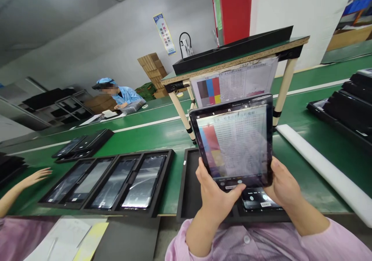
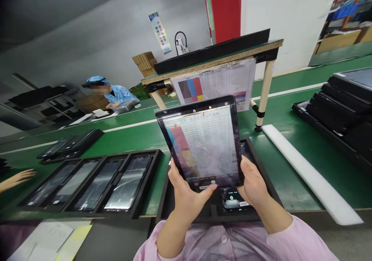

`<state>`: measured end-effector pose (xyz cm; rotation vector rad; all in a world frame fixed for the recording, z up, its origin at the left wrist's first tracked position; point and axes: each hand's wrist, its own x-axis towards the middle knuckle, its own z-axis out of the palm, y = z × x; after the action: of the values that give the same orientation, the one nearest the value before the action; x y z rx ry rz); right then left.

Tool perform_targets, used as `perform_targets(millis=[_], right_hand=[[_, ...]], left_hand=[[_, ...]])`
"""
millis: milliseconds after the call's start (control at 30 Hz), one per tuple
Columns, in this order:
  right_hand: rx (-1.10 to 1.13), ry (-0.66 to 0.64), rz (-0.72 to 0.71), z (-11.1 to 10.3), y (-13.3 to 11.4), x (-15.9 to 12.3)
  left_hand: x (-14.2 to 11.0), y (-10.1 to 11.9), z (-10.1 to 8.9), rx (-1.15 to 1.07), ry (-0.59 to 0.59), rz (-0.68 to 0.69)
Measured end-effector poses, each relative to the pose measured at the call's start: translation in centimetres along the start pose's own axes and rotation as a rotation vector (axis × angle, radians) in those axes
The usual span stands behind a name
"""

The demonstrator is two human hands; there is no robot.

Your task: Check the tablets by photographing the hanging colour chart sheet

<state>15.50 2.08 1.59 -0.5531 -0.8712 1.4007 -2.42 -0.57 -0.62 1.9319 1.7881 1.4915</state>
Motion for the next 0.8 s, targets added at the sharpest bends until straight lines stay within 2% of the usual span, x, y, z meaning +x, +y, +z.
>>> perform_targets(millis=[100, 200, 300, 367, 467, 633, 700, 800], right_hand=[[-0.022, 0.011, 0.007, 0.0, -0.1, 0.0], [-0.048, 0.018, -0.003, -0.3, 0.1, -0.1], [-0.126, 0.015, 0.035, -0.8, 0.2, -0.6], [-0.248, -0.004, 0.008, -1.0, -0.3, -1.0], [-0.476, -0.094, -0.156, -0.7, -2.0, -1.4], [-0.880, -0.215, -0.410, 0.3, -5.7, -0.6], [-0.989, -0.227, -0.469, 0.4, -6.5, 0.0], [-1.040, -0.210, -0.499, 0.3, -6.7, 0.7]], left_hand=[[0.0, 0.3, -0.1, -0.131, 0.024, -0.064], [0.4, 0.2, -0.4, -0.559, 0.054, -0.179], [1.1, -0.1, -1.1, -1.031, 0.017, -0.501], [1.6, -0.3, -1.6, -1.192, -0.036, -0.703], [1.9, -0.2, -1.8, -1.280, -0.051, -0.816], [0.9, -0.1, -1.2, -1.316, -0.082, -0.879], [0.3, -0.5, -0.9, -1.324, -0.120, -0.864], [-0.6, -1.5, -0.9, -1.321, -0.177, -0.878]])
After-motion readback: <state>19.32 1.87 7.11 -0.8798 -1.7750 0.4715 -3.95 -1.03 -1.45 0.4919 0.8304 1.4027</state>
